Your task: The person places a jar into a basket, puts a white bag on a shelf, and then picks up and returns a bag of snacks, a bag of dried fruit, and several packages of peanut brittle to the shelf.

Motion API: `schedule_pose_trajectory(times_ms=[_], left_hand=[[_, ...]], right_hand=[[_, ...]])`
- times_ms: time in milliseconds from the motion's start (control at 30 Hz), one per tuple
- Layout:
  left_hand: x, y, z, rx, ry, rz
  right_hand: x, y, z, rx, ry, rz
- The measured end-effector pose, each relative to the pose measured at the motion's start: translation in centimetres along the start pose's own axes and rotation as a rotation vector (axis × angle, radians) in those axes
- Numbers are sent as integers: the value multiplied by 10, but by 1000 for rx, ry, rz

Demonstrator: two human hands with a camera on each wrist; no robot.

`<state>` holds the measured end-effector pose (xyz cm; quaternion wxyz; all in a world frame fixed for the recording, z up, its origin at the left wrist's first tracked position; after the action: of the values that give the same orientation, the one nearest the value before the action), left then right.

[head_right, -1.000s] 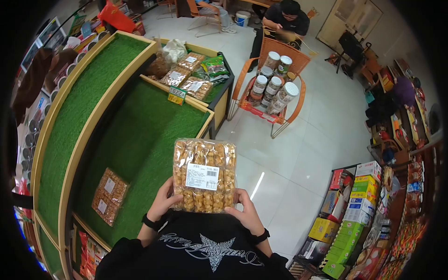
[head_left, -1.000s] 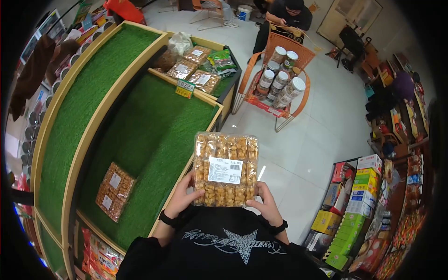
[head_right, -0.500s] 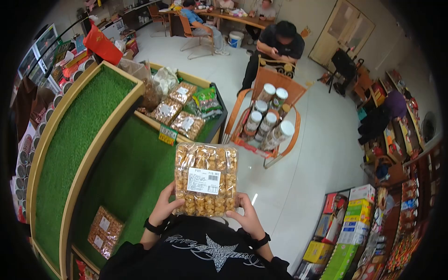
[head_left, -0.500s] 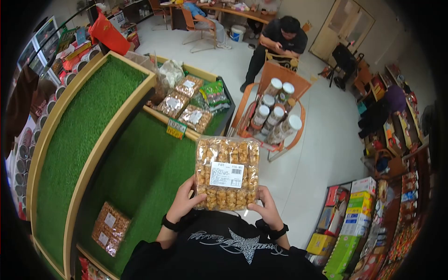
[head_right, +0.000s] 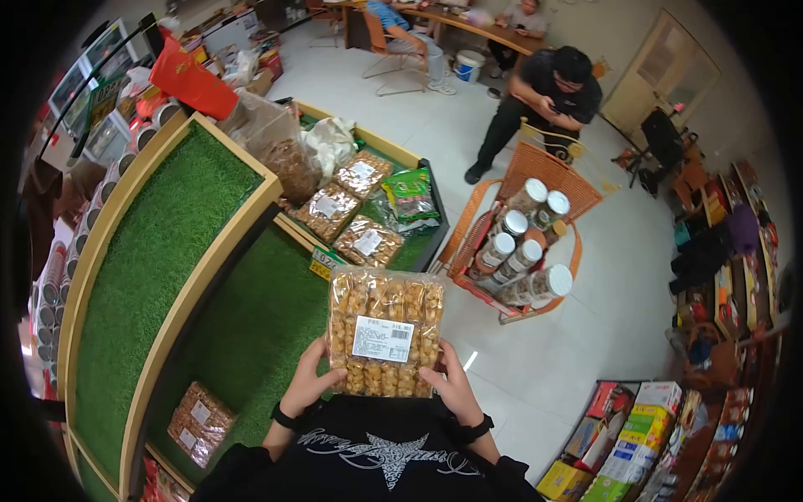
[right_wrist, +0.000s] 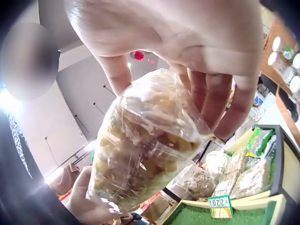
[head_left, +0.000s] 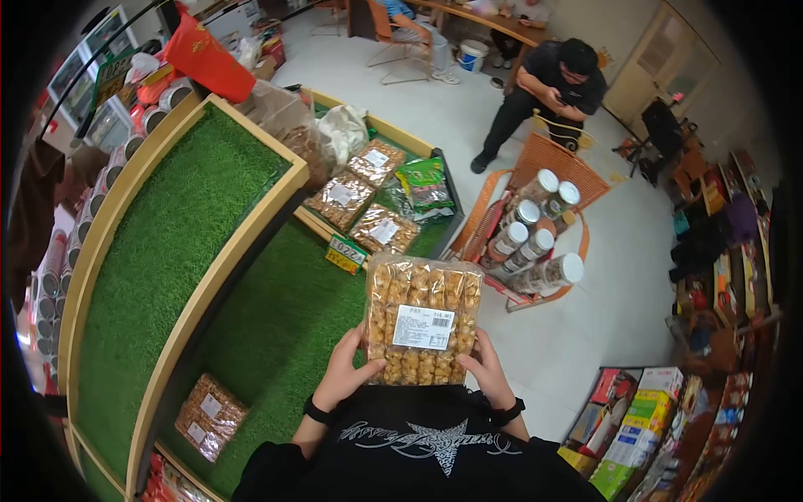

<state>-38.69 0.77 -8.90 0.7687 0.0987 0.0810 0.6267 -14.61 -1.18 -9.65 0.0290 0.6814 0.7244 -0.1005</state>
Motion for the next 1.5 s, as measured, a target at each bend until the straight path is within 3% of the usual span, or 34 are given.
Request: schedule_pose_trajectory(times_ms=[300, 467, 667, 767, 900, 933, 1000, 1033, 1100, 1200, 1333, 1500], left_hand=[[50, 7, -5, 124, 178, 307], [124, 3, 11, 207, 231, 436], [218, 0, 1, 234, 291, 551], [275, 8, -9, 319, 304, 459], [350, 20, -37, 599, 360, 283], [365, 19, -47, 593, 379, 282], [392, 17, -59, 909, 361, 397], [405, 14, -71, 904, 381, 393], [431, 13, -94, 842, 387, 553], [470, 14, -130, 975, 351, 610], [498, 16, -189, 923, 368, 652], [491, -10, -238, 738, 559, 417]], right_hand=[[143, -4, -1, 49, -203, -279], [239, 11, -8, 100, -271, -345], [334, 37, 36, 177, -436, -498], [373, 42, 59, 414, -651, -452], [422, 41, 69, 502, -684, -352], [435, 41, 73, 498, -704, -352], [460, 43, 84, 412, -704, -324], [472, 41, 90, 402, -713, -299], [497, 34, 107, 396, -755, -273], [536, 27, 138, 374, -804, -228], [589, 7, 171, 298, -764, -106], [636, -27, 204, 348, -827, -81]])
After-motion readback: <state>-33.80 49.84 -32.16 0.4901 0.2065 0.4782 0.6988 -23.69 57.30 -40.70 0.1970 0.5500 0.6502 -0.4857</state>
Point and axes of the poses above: each hand's wrist, its own x-axis towards the middle knuckle, its own y-axis out of the back of the hand, z = x × y, the point moved 4 cm from there along x, towards the middle knuckle, and after that the axes turned 3 degrees about z, right-handed, at the moved point
